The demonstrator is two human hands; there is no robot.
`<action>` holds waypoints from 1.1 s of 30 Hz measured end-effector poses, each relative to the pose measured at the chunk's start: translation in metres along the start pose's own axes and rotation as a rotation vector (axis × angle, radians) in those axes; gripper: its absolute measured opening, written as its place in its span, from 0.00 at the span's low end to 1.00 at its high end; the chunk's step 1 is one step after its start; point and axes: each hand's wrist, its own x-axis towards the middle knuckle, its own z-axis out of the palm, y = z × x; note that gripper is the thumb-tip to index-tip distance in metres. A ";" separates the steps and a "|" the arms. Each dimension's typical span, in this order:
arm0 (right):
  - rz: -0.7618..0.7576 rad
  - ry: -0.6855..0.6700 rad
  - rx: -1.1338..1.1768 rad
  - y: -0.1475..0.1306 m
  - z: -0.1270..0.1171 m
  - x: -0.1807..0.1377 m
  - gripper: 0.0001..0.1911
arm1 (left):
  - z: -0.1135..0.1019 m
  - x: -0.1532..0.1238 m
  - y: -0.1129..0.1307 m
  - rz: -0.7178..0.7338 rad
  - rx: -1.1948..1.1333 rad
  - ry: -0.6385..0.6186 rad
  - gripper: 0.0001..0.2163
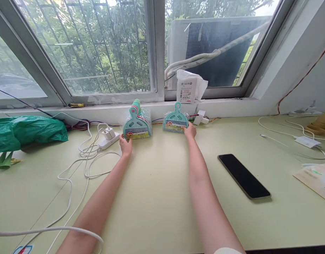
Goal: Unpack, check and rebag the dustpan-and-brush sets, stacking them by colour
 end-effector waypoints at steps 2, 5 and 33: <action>-0.002 0.017 0.013 -0.002 0.011 0.008 0.19 | 0.000 0.000 -0.002 -0.017 -0.004 0.010 0.25; -0.004 0.075 0.036 -0.005 0.026 0.018 0.20 | -0.001 -0.002 -0.001 -0.036 0.038 0.046 0.25; 0.063 -0.124 0.018 -0.005 0.063 0.063 0.25 | -0.003 -0.013 0.023 0.070 -0.142 -0.120 0.17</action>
